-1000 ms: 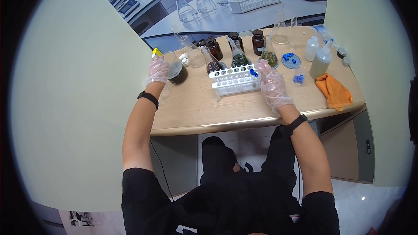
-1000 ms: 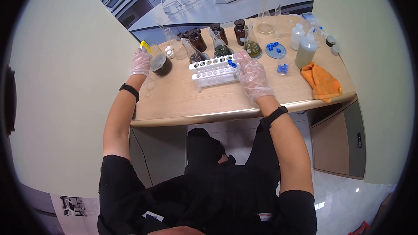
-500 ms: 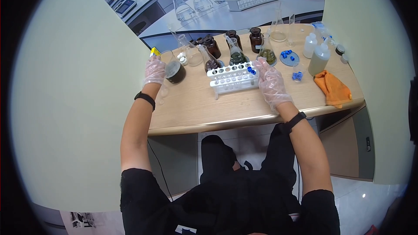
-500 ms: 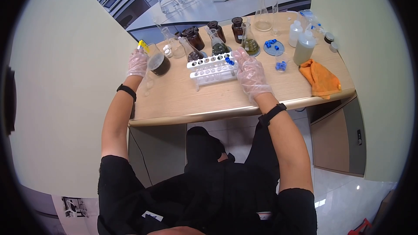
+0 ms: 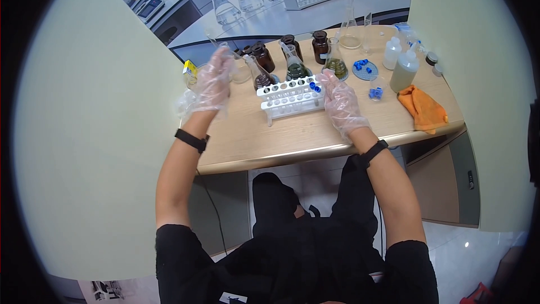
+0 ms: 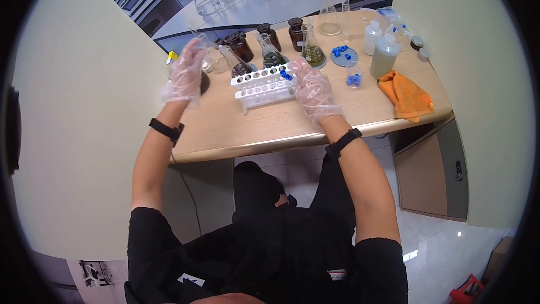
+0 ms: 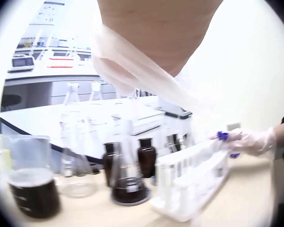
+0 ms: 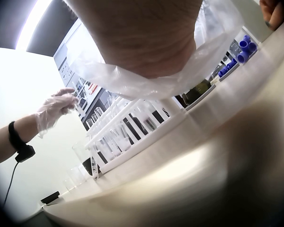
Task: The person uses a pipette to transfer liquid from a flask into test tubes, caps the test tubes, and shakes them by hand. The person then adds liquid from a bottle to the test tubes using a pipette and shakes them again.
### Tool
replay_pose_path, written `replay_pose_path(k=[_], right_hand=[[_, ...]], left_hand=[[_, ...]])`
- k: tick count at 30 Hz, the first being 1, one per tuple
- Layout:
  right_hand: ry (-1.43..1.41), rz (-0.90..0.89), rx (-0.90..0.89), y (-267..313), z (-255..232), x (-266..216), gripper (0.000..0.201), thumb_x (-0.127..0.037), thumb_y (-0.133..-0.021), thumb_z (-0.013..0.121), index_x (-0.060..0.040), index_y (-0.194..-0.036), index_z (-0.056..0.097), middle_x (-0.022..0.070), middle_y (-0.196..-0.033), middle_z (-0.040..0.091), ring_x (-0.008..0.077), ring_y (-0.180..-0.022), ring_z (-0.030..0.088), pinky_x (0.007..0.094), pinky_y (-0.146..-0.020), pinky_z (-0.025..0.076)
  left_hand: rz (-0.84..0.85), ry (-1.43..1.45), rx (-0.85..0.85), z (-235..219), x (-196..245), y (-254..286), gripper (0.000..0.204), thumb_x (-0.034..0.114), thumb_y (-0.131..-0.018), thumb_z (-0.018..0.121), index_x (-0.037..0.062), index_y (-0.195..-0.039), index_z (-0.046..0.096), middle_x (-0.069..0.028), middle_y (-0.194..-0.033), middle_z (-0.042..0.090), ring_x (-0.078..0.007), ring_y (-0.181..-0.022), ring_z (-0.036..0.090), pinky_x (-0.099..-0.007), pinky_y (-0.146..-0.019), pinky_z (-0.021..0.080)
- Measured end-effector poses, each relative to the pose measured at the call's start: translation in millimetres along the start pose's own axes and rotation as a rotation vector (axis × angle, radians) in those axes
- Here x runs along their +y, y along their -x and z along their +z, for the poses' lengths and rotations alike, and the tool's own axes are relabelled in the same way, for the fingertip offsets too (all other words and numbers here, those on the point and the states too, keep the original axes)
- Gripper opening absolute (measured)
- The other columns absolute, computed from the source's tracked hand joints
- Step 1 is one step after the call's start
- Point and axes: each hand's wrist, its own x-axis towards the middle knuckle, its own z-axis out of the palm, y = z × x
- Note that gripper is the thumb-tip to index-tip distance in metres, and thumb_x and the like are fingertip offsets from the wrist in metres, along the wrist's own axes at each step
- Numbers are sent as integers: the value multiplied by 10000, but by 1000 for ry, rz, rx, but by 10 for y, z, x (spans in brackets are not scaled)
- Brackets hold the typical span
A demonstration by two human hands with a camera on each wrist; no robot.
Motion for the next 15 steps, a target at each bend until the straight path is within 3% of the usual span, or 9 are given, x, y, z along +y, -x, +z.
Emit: replay_pose_path(k=[1,5,6,10,13,15], right_hand=[[5,2,-2,7,-6,-8,399,-145,-1037,547,-178,-1422,650,75,-1524,590,287,-1305,615,427,-1097,495],[-65,33,14,0,-38,-46,386,-122,-1026,554,-178,-1389,673,84,-1500,609,310,-1267,636,434,-1081,505],[-87,45,22,0,-40,-51,378,-118,-1027,551,-175,-1378,681,87,-1489,617,318,-1253,642,435,-1074,510],[-44,31,30,-11,-47,-56,361,-117,-1026,551,-170,-1354,693,95,-1470,630,332,-1229,653,439,-1058,520],[-67,31,37,-5,-50,-52,344,-117,-1030,546,-166,-1333,703,97,-1470,630,329,-1229,653,441,-1054,524],[-80,25,53,-10,-37,-46,334,-117,-1029,554,-164,-1322,707,98,-1469,630,329,-1229,654,448,-1052,527]], left_hand=[[-22,207,-56,77,273,64,375,170,-1043,656,111,-1411,609,-105,-1048,754,-156,-865,686,-325,-781,559],[-11,434,-169,465,990,305,348,156,-1040,665,97,-1381,640,-85,-1048,752,-140,-873,678,-299,-794,551],[-41,537,-239,553,1065,331,338,151,-1035,673,95,-1368,653,-86,-1036,750,-132,-878,676,-291,-798,549],[-11,520,-247,908,1043,409,328,132,-1027,687,81,-1350,668,-68,-1011,744,-116,-883,665,-282,-799,546],[120,363,-189,974,1067,398,336,125,-1023,695,68,-1352,665,-46,-999,737,-100,-882,650,-277,-803,545],[-86,616,-93,900,1185,334,329,133,-1019,701,59,-1338,674,-43,-997,737,-101,-883,650,-277,-810,546]])
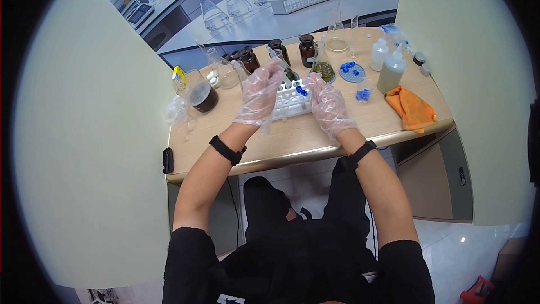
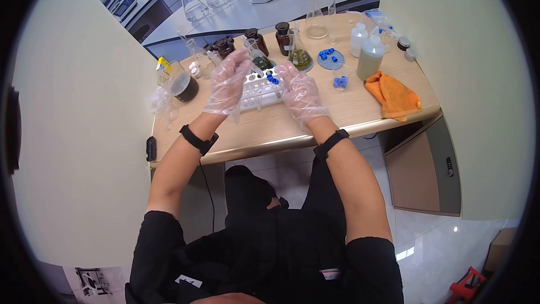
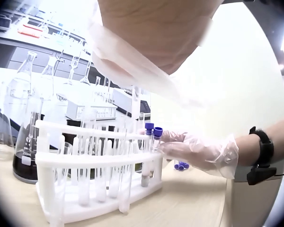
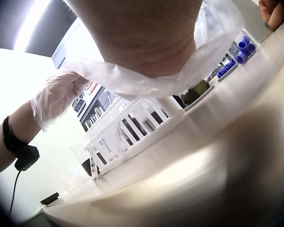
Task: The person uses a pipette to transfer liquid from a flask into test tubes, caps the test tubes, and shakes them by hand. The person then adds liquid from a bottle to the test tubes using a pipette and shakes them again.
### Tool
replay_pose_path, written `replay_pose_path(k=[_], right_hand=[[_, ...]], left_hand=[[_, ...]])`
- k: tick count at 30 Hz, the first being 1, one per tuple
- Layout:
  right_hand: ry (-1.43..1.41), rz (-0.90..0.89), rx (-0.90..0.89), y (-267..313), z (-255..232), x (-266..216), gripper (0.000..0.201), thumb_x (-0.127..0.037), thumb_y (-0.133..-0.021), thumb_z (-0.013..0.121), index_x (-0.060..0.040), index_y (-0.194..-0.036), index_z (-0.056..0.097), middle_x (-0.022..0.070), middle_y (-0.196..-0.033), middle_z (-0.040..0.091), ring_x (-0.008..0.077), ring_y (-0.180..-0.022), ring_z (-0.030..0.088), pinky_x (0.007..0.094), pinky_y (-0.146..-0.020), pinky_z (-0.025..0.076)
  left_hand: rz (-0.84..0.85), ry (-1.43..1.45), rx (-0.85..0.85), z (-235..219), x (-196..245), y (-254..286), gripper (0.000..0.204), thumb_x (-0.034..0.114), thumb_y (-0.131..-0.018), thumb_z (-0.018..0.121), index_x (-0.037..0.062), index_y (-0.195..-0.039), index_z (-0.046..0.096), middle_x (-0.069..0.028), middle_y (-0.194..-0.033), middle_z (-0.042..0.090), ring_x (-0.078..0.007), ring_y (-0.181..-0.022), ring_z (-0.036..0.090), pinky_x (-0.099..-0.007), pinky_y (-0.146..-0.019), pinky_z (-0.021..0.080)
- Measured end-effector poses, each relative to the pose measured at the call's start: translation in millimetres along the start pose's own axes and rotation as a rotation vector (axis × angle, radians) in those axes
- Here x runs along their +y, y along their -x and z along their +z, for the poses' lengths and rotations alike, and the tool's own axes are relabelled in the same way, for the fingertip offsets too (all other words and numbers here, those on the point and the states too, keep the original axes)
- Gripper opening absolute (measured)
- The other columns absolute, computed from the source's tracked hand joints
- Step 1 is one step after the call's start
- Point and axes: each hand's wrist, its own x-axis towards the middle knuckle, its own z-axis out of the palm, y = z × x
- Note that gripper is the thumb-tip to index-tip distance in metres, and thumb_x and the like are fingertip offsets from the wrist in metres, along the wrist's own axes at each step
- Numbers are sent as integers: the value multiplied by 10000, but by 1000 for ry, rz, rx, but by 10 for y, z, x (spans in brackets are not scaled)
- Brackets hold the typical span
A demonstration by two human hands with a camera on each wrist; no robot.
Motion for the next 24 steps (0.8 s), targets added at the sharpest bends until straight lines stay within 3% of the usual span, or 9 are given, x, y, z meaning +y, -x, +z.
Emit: replay_pose_path(k=[10,12,13,15,18,24], right_hand=[[-19,-31,40,0,-2,12,370,-81,-978,601,-167,-1321,708,126,-1440,646,343,-1206,666,455,-1037,536],[-36,-15,28,10,-14,1,358,-95,-992,589,-169,-1320,710,123,-1432,652,336,-1201,670,460,-1032,536],[-36,-16,27,9,-6,7,358,-95,-992,589,-169,-1320,710,123,-1432,652,336,-1201,670,460,-1032,536],[17,-54,49,4,14,21,344,-109,-1010,571,-170,-1316,714,121,-1426,656,333,-1191,674,460,-1024,539],[15,-33,38,-3,-3,1,340,-119,-1020,559,-173,-1316,717,118,-1424,658,326,-1199,671,456,-1024,539],[16,-39,33,-1,-12,4,346,-120,-1026,555,-176,-1328,713,115,-1434,650,322,-1200,671,454,-1023,541]], left_hand=[[-56,-259,-214,78,49,53,296,176,-996,725,57,-1267,717,-76,-946,749,-138,-848,679,-308,-800,551],[-93,-359,-266,117,23,49,272,204,-974,739,71,-1210,746,-119,-930,756,-222,-833,709,-353,-777,552],[-94,-359,-265,124,-3,61,272,204,-974,739,71,-1210,746,-119,-930,756,-222,-833,709,-353,-777,552],[63,-484,-321,136,-54,90,270,244,-944,753,75,-1154,764,-159,-953,759,-317,-852,715,-408,-760,548],[116,-515,-323,139,-88,142,300,287,-909,770,70,-1115,772,-172,-963,756,-377,-888,698,-458,-778,543],[195,-596,-258,160,-138,192,315,320,-860,805,68,-1049,796,-155,-987,731,-354,-936,688,-473,-825,545]])
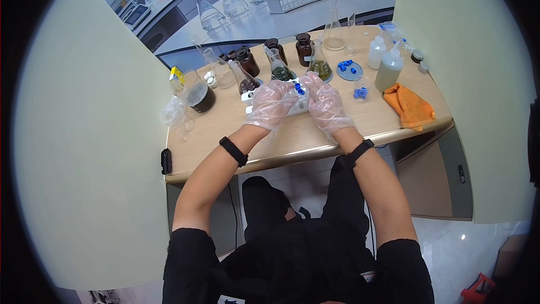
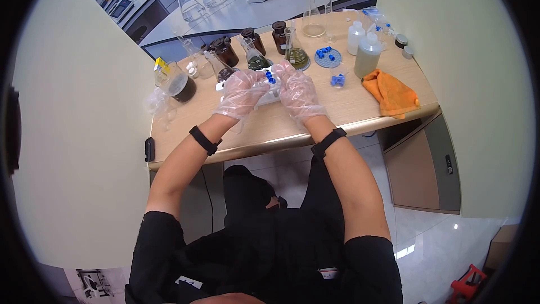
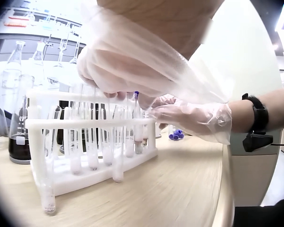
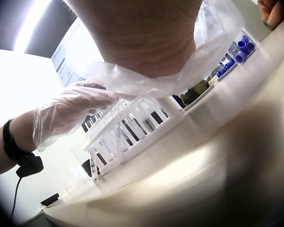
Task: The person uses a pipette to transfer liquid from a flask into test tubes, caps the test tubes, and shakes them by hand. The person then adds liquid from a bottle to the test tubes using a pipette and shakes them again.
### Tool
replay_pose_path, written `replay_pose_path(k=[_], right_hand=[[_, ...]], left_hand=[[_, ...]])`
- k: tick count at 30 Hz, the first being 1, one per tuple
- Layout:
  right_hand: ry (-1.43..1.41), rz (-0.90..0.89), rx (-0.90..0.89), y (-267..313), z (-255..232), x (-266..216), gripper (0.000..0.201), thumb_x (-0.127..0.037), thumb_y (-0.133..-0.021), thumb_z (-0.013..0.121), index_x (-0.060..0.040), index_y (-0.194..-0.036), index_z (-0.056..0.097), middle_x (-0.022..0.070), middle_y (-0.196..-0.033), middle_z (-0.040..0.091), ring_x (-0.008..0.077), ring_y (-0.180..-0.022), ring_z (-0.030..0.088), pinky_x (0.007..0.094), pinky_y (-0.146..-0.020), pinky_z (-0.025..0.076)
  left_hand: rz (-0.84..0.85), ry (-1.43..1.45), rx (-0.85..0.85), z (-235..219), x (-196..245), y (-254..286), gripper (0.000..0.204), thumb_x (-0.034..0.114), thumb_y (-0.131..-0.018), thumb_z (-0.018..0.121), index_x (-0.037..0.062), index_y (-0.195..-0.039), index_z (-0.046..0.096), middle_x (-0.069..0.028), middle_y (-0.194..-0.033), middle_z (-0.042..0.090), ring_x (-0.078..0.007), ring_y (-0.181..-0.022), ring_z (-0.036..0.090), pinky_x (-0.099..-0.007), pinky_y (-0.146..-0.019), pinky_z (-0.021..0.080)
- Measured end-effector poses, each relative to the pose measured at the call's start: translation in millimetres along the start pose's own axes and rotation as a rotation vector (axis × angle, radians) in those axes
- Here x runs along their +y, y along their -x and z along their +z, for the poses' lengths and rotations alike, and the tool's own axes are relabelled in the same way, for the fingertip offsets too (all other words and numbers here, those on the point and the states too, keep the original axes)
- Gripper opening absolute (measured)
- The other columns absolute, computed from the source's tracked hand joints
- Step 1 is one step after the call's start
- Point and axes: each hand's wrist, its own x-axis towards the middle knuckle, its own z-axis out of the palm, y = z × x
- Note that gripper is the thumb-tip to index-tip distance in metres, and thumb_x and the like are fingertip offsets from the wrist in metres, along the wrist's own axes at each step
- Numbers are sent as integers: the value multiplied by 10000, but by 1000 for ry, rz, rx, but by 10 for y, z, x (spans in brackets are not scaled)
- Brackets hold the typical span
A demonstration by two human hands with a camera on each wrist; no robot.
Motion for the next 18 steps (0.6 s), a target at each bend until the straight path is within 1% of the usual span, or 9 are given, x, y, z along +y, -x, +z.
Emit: replay_pose_path(k=[4,6,9,13,15,16,18], right_hand=[[3,15,-30,-8,-40,-24,363,-109,-1006,568,-173,-1335,708,116,-1439,646,327,-1202,669,451,-1025,541],[-28,26,-46,-8,-43,-20,393,-96,-974,592,-168,-1345,701,122,-1446,641,331,-1213,663,448,-1031,539],[-15,2,-32,8,1,19,422,-86,-943,611,-162,-1349,696,131,-1451,635,337,-1213,662,447,-1033,539],[-36,23,-50,-3,-42,-5,450,-71,-929,612,-161,-1364,686,136,-1459,628,338,-1219,660,441,-1042,536],[-38,9,-64,-1,-48,6,476,-58,-912,614,-163,-1372,682,136,-1479,615,332,-1227,659,428,-1055,532],[-36,5,-62,-5,-52,0,476,-58,-912,614,-163,-1372,682,136,-1479,615,332,-1227,659,428,-1055,532],[-46,42,-95,-10,-71,-18,497,-47,-898,620,-169,-1376,682,138,-1500,599,333,-1242,653,418,-1069,527]], left_hand=[[-44,17,-8,45,18,-57,353,346,-825,831,65,-1037,799,-155,-1016,714,-347,-938,687,-469,-825,548],[-58,43,28,81,28,-66,385,363,-798,850,66,-1037,801,-161,-1010,709,-349,-938,689,-463,-828,553],[-96,86,19,101,50,-86,377,355,-786,857,68,-1024,803,-161,-1017,714,-352,-934,693,-460,-829,559],[-77,47,28,128,53,-99,361,347,-778,863,68,-1000,806,-158,-1026,719,-349,-932,698,-455,-827,563],[-151,79,34,163,46,-102,350,348,-770,871,64,-964,808,-158,-1044,724,-340,-933,705,-449,-824,564],[-150,79,38,147,57,-108,350,348,-770,871,64,-964,808,-158,-1044,724,-340,-933,705,-449,-824,564],[-260,149,30,109,84,-125,362,320,-786,874,48,-1008,787,-144,-1007,729,-323,-912,710,-425,-810,566]])
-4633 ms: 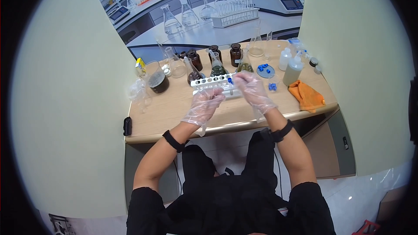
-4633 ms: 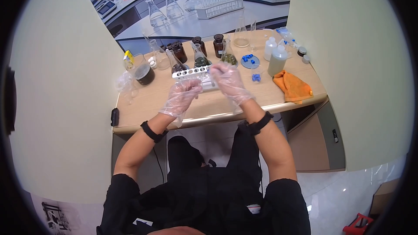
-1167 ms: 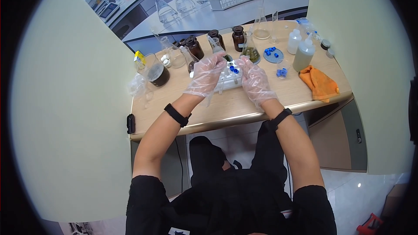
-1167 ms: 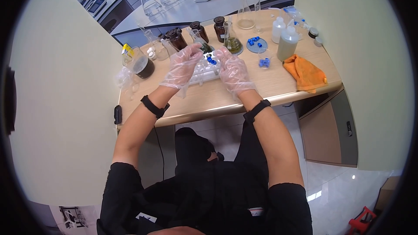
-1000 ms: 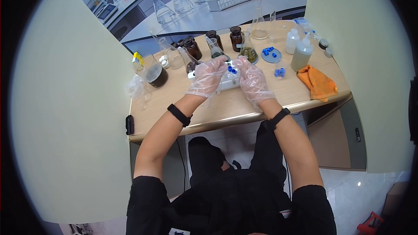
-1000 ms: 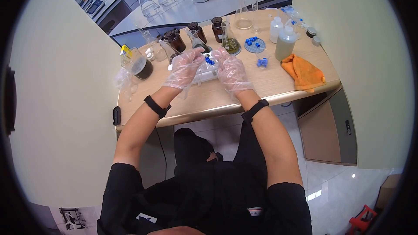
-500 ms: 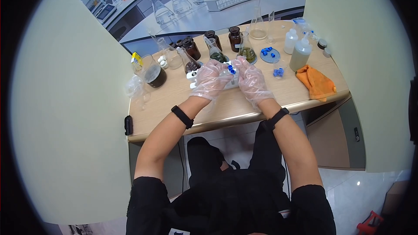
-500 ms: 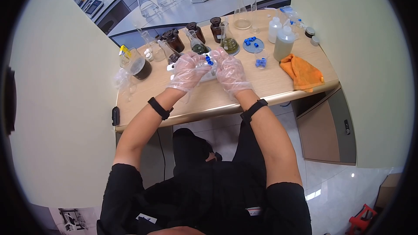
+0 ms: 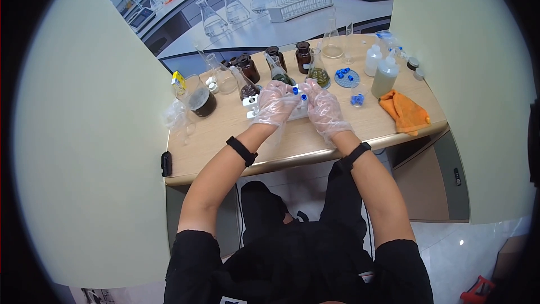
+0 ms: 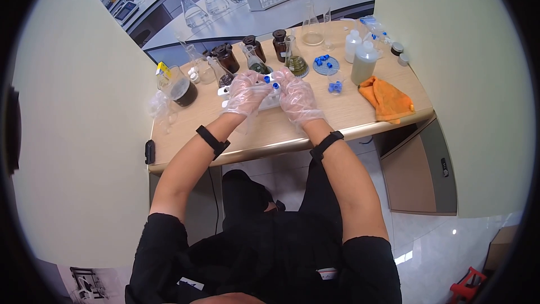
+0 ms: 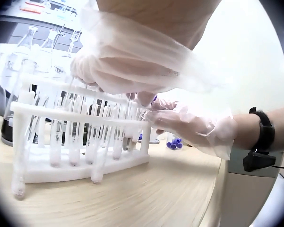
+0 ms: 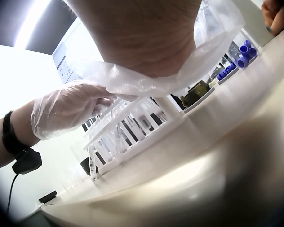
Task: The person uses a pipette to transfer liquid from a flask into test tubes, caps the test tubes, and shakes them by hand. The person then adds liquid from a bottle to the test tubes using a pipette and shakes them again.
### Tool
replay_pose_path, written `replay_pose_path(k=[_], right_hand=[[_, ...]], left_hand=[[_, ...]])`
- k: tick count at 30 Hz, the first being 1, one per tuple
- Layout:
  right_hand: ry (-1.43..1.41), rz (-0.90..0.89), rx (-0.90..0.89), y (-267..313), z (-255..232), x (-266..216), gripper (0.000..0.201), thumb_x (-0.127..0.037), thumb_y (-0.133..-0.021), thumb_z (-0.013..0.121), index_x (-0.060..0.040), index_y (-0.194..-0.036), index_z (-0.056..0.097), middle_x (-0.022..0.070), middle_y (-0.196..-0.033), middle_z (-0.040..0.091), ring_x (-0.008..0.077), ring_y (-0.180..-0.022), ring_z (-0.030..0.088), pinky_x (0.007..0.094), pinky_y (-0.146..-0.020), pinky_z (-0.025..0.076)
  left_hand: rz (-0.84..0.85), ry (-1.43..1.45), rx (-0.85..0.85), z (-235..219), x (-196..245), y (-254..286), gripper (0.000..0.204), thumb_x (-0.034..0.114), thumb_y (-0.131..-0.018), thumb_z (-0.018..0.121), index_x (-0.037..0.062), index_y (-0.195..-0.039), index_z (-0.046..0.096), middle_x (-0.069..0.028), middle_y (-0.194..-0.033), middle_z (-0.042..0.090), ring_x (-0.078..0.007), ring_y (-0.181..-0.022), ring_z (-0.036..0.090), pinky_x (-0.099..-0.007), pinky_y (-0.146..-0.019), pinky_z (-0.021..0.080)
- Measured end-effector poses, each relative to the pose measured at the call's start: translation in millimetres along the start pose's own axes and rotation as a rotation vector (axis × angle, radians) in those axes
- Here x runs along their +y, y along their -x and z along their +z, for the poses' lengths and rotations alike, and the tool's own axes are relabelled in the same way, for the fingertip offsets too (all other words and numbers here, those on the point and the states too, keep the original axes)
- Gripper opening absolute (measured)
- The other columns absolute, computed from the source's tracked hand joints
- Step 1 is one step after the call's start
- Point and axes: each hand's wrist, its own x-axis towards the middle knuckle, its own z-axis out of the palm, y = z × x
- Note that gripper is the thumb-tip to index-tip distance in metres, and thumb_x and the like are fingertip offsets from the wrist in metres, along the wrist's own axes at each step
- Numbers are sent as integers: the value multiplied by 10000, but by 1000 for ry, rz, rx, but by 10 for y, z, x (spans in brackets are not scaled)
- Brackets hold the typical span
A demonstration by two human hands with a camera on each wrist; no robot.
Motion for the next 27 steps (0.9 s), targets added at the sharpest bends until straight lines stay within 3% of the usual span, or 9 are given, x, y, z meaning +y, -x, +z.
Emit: replay_pose_path(k=[4,6,10,16,19,21,22,25,27], right_hand=[[25,-9,-1,9,-17,6,496,-41,-900,614,-172,-1373,686,141,-1493,606,336,-1256,648,416,-1077,523],[26,-15,-15,-16,-22,16,475,-42,-913,601,-170,-1361,694,161,-1468,623,347,-1254,647,417,-1088,515],[-62,-60,4,-56,-41,104,437,-59,-924,596,-162,-1334,708,181,-1469,617,368,-1228,655,424,-1094,511],[33,-73,-83,-278,-249,20,328,-111,-939,609,-82,-1241,732,185,-1255,728,400,-1103,691,481,-996,539],[-111,-153,149,-336,-481,-375,256,-178,-967,634,-49,-1156,750,197,-1090,753,386,-1023,707,468,-911,553],[-591,66,30,-322,-562,-671,257,-247,-985,664,-30,-1089,752,193,-996,749,339,-922,713,429,-833,555],[-648,53,-25,-312,-788,-951,299,-296,-973,695,-4,-1029,731,154,-862,719,234,-788,672,371,-750,533],[-698,191,-251,-265,-803,-1107,311,-304,-958,694,6,-969,714,91,-786,692,145,-722,613,331,-699,511],[-583,173,-201,-263,-803,-1121,319,-319,-940,705,0,-935,707,47,-757,675,95,-710,578,302,-680,495]], left_hand=[[169,34,175,-36,-79,-15,355,292,-825,868,41,-1049,754,-117,-950,730,-267,-856,702,-391,-787,566],[-91,296,91,-156,35,17,350,278,-869,851,31,-1080,722,-94,-905,714,-189,-814,674,-347,-765,562],[-137,330,114,-316,180,83,305,284,-932,807,21,-1044,703,-90,-940,720,-138,-796,658,-318,-758,557],[-214,642,2,-475,332,315,343,215,-1015,723,9,-1232,557,-72,-957,717,-116,-797,690,-285,-761,563],[-195,681,23,-456,280,423,278,183,-1004,740,8,-1184,620,-44,-928,707,-93,-800,657,-259,-741,537],[-208,622,-103,-481,214,480,200,175,-992,759,12,-1089,695,-9,-900,700,-78,-794,625,-249,-713,512],[-186,631,-144,-458,156,500,168,187,-984,772,25,-1022,749,20,-869,685,-65,-768,596,-251,-683,487],[-13,649,-87,-525,225,581,173,205,-984,773,39,-1030,762,40,-847,670,-48,-749,565,-249,-663,466],[-55,566,-130,-624,300,599,167,207,-987,768,47,-1035,769,42,-845,671,-45,-755,559,-254,-665,466]])
